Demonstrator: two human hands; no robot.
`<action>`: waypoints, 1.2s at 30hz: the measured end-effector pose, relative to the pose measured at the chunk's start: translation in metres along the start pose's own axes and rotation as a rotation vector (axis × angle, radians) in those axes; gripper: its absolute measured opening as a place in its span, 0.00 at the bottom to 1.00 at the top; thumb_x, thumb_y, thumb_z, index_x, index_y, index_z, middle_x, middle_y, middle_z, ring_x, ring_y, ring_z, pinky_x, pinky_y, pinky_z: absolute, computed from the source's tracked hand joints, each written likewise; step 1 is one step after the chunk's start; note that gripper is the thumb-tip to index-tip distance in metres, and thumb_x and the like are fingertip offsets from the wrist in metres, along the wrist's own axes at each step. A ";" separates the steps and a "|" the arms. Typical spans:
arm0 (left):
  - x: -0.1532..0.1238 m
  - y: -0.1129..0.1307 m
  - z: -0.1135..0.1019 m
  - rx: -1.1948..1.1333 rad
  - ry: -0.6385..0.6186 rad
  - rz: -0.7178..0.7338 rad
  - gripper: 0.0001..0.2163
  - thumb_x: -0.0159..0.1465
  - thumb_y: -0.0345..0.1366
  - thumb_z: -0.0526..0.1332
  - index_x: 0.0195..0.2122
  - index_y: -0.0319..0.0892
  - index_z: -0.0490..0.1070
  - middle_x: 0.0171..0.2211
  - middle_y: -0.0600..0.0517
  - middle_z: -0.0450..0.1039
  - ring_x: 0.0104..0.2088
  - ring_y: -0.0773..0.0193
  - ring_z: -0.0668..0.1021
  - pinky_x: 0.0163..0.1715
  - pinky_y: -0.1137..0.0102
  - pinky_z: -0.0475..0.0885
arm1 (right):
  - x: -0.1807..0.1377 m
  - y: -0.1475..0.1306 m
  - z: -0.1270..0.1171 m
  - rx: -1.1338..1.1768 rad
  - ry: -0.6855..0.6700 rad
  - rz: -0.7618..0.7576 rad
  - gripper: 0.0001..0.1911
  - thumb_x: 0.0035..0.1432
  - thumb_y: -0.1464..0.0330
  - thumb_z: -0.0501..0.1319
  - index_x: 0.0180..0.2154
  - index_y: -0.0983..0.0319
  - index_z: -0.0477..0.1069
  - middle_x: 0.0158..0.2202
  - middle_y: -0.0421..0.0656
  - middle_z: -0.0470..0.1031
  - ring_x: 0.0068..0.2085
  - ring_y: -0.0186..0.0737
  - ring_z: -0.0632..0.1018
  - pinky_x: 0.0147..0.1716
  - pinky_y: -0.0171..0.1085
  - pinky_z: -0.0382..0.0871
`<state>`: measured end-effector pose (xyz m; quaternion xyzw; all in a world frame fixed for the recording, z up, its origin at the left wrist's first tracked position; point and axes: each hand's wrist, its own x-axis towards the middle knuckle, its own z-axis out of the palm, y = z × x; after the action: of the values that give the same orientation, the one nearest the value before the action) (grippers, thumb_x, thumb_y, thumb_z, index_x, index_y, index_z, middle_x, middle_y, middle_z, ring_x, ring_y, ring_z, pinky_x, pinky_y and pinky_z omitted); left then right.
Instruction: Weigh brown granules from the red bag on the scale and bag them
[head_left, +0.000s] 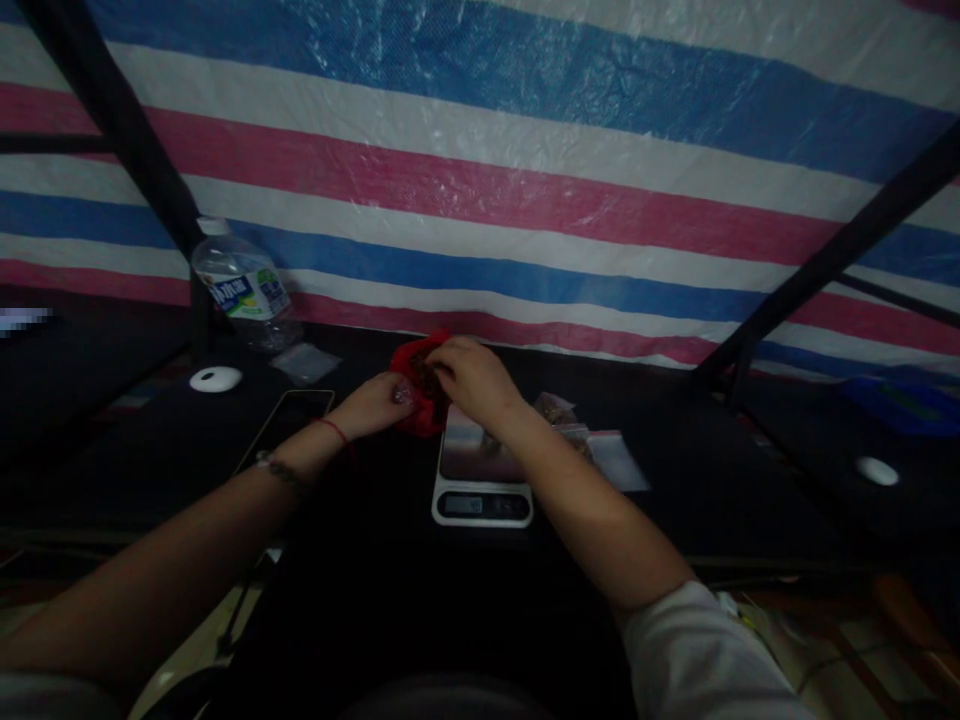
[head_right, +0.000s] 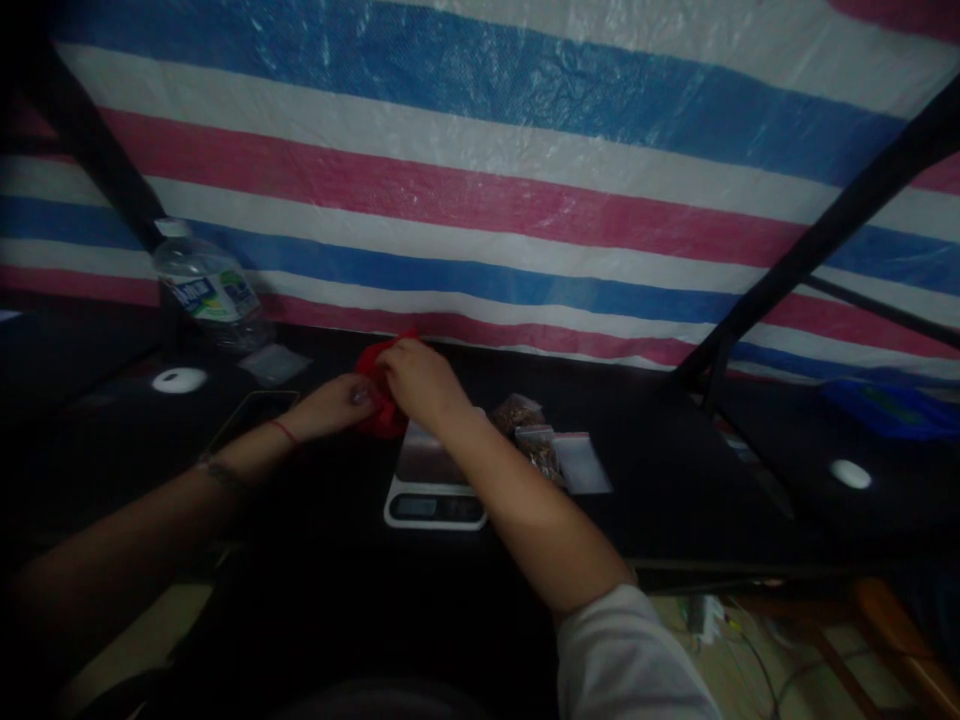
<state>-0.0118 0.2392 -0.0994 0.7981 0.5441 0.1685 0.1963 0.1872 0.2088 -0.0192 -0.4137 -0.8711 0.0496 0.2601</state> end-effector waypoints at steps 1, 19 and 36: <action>0.004 0.004 -0.002 -0.007 -0.024 -0.018 0.14 0.54 0.43 0.56 0.36 0.40 0.71 0.34 0.49 0.75 0.33 0.60 0.76 0.32 0.70 0.69 | -0.004 0.011 -0.010 0.055 0.018 -0.030 0.13 0.60 0.76 0.54 0.42 0.64 0.75 0.43 0.46 0.74 0.47 0.39 0.73 0.50 0.38 0.64; 0.015 0.069 0.013 -0.205 0.285 0.408 0.11 0.58 0.38 0.59 0.40 0.40 0.67 0.35 0.50 0.74 0.33 0.63 0.76 0.36 0.70 0.72 | -0.071 0.081 -0.023 0.448 0.057 -0.001 0.06 0.54 0.73 0.63 0.35 0.60 0.77 0.35 0.42 0.75 0.36 0.36 0.76 0.35 0.35 0.70; 0.005 0.084 0.040 -0.291 -0.034 0.470 0.17 0.51 0.44 0.68 0.34 0.41 0.65 0.30 0.54 0.70 0.30 0.65 0.74 0.29 0.71 0.66 | -0.082 0.072 -0.015 0.336 -0.074 -0.070 0.08 0.55 0.71 0.64 0.38 0.59 0.77 0.36 0.42 0.76 0.36 0.35 0.77 0.36 0.34 0.71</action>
<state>0.0762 0.2105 -0.0918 0.8685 0.3109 0.2724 0.2734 0.2874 0.1926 -0.0616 -0.3316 -0.8734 0.2006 0.2949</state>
